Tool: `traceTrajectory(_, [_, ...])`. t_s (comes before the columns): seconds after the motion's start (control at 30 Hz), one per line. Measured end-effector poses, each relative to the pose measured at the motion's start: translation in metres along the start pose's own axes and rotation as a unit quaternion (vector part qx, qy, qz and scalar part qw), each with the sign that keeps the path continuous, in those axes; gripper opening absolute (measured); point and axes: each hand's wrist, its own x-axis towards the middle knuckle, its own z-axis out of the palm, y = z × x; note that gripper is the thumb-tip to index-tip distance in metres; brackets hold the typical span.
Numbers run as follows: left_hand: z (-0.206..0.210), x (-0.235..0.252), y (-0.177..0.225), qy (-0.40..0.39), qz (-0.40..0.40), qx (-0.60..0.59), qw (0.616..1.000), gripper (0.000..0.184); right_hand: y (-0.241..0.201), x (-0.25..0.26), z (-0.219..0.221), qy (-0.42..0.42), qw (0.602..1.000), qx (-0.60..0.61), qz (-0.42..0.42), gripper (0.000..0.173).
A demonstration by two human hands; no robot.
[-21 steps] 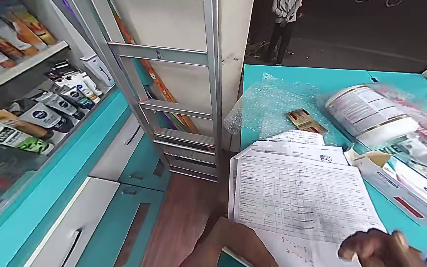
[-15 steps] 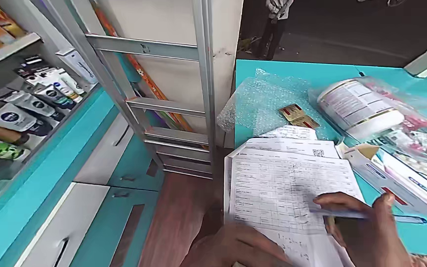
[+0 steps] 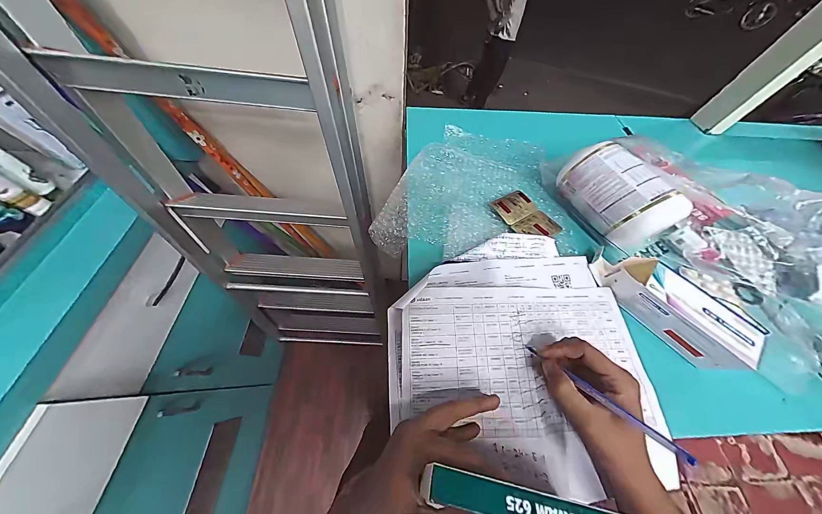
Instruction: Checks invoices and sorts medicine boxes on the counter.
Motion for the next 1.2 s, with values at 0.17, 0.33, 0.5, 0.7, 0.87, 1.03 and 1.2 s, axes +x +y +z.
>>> traceTrajectory(0.17, [-0.002, 0.001, 0.0, 0.004, 0.001, -0.012, 1.0, 0.022, 0.004, 0.0, 0.001, -0.01, 1.0, -0.019, 0.0, 0.011])
traceTrajectory(0.33, [-0.003, 0.002, 0.004, 0.008, -0.012, -0.01, 1.0, 0.024, 0.004, -0.001, 0.005, 0.008, 0.998, -0.068, 0.018, 0.007])
traceTrajectory(0.5, [-0.003, 0.002, 0.003, 0.012, -0.01, -0.009, 1.0, 0.023, 0.007, 0.0, 0.002, -0.007, 0.998, -0.061, 0.01, 0.008])
traceTrajectory(0.7, [0.002, -0.003, 0.004, 0.083, 0.0, -0.072, 0.994, 0.038, -0.006, 0.003, -0.004, 0.025, 0.998, 0.048, 0.032, 0.017])
traceTrajectory(0.87, [0.021, 0.003, 0.043, 0.359, -0.144, -0.199, 0.9, 0.025, -0.048, 0.001, -0.021, -0.077, 0.991, 0.1, 0.031, 0.056])
traceTrajectory(1.03, [0.01, 0.011, 0.027, 0.383, 0.0, -0.082, 0.92, 0.046, -0.089, -0.008, -0.002, -0.095, 0.99, 0.072, 0.078, 0.057])
traceTrajectory(1.2, [-0.012, 0.014, 0.037, 0.326, 0.171, 0.497, 0.786, 0.123, -0.107, -0.01, 0.015, -0.053, 0.991, -0.096, -0.082, 0.046])
